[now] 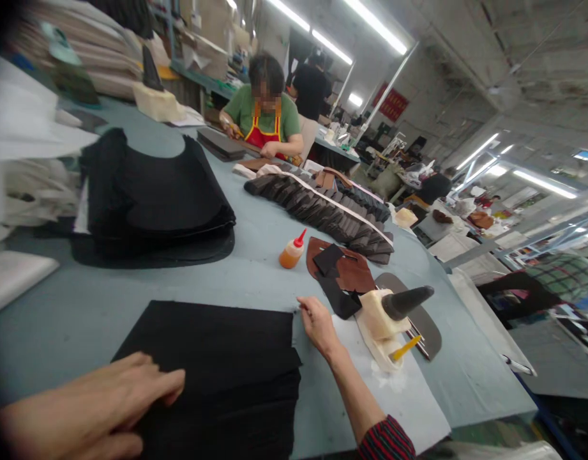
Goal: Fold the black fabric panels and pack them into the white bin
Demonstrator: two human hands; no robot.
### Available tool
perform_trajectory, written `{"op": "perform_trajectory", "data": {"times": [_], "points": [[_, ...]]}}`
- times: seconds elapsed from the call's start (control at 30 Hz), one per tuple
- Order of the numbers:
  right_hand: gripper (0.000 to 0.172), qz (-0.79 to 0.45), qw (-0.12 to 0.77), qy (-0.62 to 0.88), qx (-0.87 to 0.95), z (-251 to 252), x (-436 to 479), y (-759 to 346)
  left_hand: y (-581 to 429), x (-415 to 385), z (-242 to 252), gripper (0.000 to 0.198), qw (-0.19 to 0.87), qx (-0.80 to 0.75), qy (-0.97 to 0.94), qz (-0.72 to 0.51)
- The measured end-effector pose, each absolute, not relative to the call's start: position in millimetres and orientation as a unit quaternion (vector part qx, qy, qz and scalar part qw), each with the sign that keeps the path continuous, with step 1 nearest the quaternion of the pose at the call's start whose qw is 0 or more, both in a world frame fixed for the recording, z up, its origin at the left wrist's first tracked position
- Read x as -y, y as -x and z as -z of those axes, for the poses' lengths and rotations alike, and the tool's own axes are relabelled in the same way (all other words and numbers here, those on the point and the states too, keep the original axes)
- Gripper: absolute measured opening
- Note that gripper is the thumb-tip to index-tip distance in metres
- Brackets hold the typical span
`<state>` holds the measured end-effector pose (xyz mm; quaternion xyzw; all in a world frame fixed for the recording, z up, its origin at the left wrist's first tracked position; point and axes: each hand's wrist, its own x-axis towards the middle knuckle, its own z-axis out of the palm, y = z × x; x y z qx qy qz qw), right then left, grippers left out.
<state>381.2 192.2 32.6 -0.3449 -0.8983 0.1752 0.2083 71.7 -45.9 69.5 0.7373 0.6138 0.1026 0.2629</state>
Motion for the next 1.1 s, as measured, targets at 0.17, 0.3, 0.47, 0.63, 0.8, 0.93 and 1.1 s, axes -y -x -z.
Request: {"op": "perform_trajectory", "data": {"times": [0.17,0.3,0.47,0.63,0.8,0.93,1.1], "points": [[0.019,-0.269,-0.041,0.197,0.942,-57,-171,-307,-40,40,-57,0.028,0.339,-0.695,-0.624,-0.114],[0.012,-0.21,-0.092,0.047,0.972,-58,-137,-245,-26,22,-45,0.023,0.175,-0.784,-0.588,-0.091],[0.013,-0.196,-0.065,-0.009,0.978,-48,-120,-203,-28,16,-51,0.024,0.166,-0.781,-0.6,-0.038],[0.019,-0.156,0.102,0.105,0.977,-19,-119,-195,-39,17,-51,0.033,0.078,-0.769,-0.634,-0.013],[0.012,-0.139,0.247,0.103,0.954,0,-118,-202,-47,28,-46,0.028,0.108,-0.788,-0.605,-0.032],[0.01,-0.167,0.268,0.065,0.947,-3,-117,-203,-40,17,-39,0.022,0.307,-0.779,-0.493,-0.238],[0.042,-0.141,0.297,0.197,0.924,3,-119,-203,-27,-7,-15,0.044,0.389,-0.652,-0.402,-0.513]]}}
